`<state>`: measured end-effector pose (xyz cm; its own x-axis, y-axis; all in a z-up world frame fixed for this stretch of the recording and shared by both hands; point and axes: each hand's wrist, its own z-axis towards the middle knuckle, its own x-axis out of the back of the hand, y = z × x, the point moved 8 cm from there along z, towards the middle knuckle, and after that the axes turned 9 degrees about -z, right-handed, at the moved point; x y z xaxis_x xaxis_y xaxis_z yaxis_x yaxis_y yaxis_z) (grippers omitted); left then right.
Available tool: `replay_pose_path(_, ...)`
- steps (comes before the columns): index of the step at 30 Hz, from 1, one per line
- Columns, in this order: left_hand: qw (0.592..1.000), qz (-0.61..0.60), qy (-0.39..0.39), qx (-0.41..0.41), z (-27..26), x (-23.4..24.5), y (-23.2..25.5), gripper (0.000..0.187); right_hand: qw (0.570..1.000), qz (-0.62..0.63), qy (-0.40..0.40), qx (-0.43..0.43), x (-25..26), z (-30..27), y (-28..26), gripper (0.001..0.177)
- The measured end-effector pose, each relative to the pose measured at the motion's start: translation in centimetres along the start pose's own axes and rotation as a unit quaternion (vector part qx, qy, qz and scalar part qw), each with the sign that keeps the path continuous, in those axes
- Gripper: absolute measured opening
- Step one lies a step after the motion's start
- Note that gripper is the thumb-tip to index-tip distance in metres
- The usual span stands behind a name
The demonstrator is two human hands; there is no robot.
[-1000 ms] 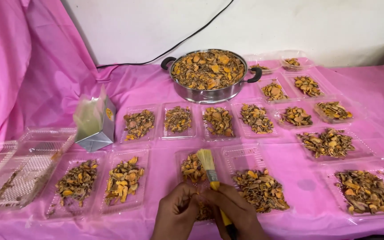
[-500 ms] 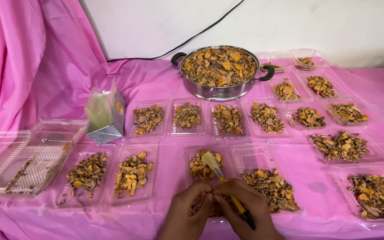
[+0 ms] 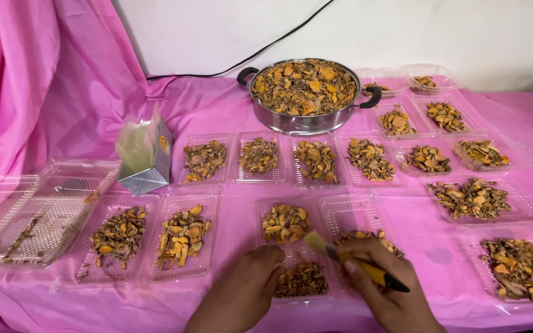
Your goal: Cleaning and sorting dried herbs in plastic containers using a brush and manual picking
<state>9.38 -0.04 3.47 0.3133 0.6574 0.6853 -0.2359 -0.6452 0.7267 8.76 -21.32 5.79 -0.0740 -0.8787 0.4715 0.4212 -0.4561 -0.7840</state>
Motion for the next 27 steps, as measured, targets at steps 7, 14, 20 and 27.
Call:
replay_pose_path(7, 0.986, 0.084, -0.142, -0.018, 0.9, -1.6, 3.5, 0.024, 0.999, 0.013, 0.030, 0.012, -0.7, -1.5, 0.6, 0.017)
replay_pose_path(14, 0.986, 0.095, -0.083, -0.109, 1.8, -2.0, 3.0, 0.045, 0.997, 0.042, 0.058, -0.030, 0.1, -2.2, 1.4, 0.016)
replay_pose_path(20, 0.979, 0.147, -0.127, -0.058, 1.9, -2.6, 3.0, 0.041, 0.990, 0.091, 0.104, -0.018, 0.4, -2.7, 1.4, 0.015)
replay_pose_path(27, 0.994, -0.099, 0.030, -0.043, 1.5, -0.4, 1.3, 0.013, 0.989, 0.060, 0.137, -0.009, 0.6, -3.1, 1.7, 0.013)
